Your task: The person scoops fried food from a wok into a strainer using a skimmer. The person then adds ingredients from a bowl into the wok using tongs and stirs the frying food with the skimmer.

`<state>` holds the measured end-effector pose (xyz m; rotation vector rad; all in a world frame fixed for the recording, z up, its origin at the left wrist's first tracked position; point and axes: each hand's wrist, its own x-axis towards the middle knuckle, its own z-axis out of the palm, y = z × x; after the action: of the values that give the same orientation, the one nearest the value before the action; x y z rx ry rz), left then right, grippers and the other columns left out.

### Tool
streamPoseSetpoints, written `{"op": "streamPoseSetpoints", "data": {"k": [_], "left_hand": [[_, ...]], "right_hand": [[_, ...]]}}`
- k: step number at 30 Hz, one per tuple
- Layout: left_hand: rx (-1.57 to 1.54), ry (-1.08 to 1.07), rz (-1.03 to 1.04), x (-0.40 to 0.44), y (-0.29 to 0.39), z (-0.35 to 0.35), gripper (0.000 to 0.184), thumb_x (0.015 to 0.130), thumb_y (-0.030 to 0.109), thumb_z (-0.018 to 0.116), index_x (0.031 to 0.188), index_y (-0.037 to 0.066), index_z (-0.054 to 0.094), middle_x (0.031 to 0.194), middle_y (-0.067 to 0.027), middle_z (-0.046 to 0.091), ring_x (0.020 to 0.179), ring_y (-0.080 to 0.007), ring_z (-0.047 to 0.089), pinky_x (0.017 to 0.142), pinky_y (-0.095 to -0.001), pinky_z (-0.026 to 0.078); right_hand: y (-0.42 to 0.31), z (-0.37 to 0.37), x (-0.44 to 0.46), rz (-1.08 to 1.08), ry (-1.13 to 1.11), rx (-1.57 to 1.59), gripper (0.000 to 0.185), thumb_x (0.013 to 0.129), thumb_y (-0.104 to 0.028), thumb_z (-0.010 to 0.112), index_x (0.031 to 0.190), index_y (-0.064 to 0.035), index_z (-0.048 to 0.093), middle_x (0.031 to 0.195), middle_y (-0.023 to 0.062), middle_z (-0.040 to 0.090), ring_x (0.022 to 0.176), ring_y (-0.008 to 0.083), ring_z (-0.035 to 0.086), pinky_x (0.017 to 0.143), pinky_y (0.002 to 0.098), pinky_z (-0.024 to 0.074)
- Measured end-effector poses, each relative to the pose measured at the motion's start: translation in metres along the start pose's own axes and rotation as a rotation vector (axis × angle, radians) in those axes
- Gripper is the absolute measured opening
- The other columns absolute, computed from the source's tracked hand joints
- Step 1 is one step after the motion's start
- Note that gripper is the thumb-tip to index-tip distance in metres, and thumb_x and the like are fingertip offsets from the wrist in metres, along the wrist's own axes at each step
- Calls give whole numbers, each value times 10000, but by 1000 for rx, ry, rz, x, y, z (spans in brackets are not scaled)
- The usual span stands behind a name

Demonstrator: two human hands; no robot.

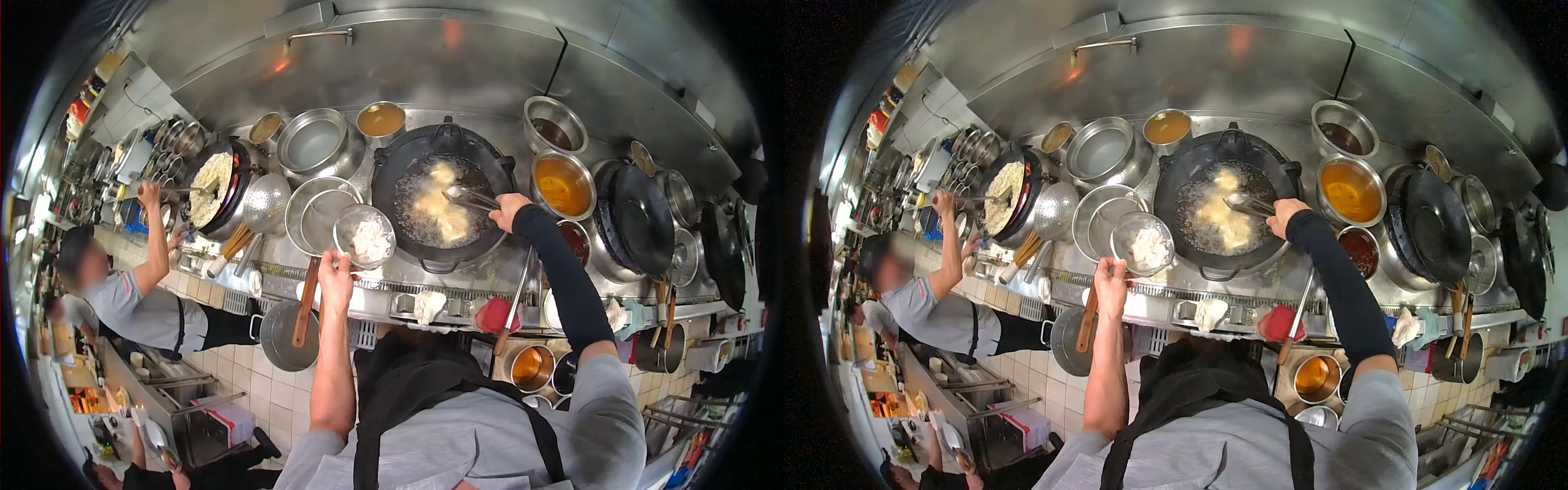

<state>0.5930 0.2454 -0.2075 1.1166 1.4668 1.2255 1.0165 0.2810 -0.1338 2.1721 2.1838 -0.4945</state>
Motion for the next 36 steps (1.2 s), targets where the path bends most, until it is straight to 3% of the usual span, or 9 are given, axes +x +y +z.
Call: {"op": "streamPoseSetpoints", "data": {"k": [4,6,9,11,15,20,23,32,36], "left_hand": [[28,-22,18,-6,12,2,94,985,104,583,993,23,536,884,-120,661,608,-136,624,501,-270,493],[95,-60,63,0,3,-2,96,985,97,583,1000,17,533,943,-132,670,614,-134,628,501,-270,493],[253,-94,241,11,-2,-2,112,977,80,586,975,-13,524,1202,-160,647,628,-153,639,498,-289,507],[230,-123,187,9,16,1,122,934,90,599,927,-16,540,1237,-245,637,875,-345,663,755,-427,517],[288,-133,196,21,7,-4,121,931,87,603,925,-19,546,1102,-227,667,850,-317,669,726,-421,515],[258,-161,155,34,11,-8,112,933,82,603,936,-18,554,808,-173,667,629,-244,651,598,-384,507],[194,-190,124,45,0,-11,113,975,107,584,967,5,536,766,-109,670,549,-146,598,488,-302,497],[5,-221,93,65,-6,-13,103,976,88,578,955,-4,536,851,-141,677,643,-167,660,475,-313,527],[64,-215,163,66,6,-15,114,964,81,586,932,-14,533,983,-175,666,649,-191,665,467,-328,539]], "right_hand": [[-22,-8,-16,39,119,53,332,905,-260,647,1058,35,661,907,256,709,922,434,683,831,499,547],[-47,-31,-42,-150,45,52,317,902,-251,644,1065,21,634,870,253,699,894,436,679,809,504,541],[-103,-45,-72,-320,-98,15,319,903,-237,627,1113,3,610,847,255,683,868,437,667,790,519,527],[-125,-34,-72,-360,-118,-2,284,897,-228,627,1071,-4,608,801,235,675,849,424,670,752,528,527],[-142,-41,-72,-381,-131,-98,277,880,-196,640,1069,4,612,823,224,680,850,419,668,752,507,528],[-146,-85,-111,-307,1,24,377,877,-187,651,1188,24,623,852,233,679,850,429,657,772,501,520],[-138,-104,-129,-251,135,99,371,870,-177,668,1171,39,653,901,261,691,885,424,668,802,471,525],[-70,-13,-36,105,-30,74,406,866,-293,667,1105,32,706,1058,258,701,1066,388,660,931,457,520],[-92,3,-26,288,45,-109,369,902,-283,636,1078,39,672,969,267,706,986,401,682,868,461,547]]}}
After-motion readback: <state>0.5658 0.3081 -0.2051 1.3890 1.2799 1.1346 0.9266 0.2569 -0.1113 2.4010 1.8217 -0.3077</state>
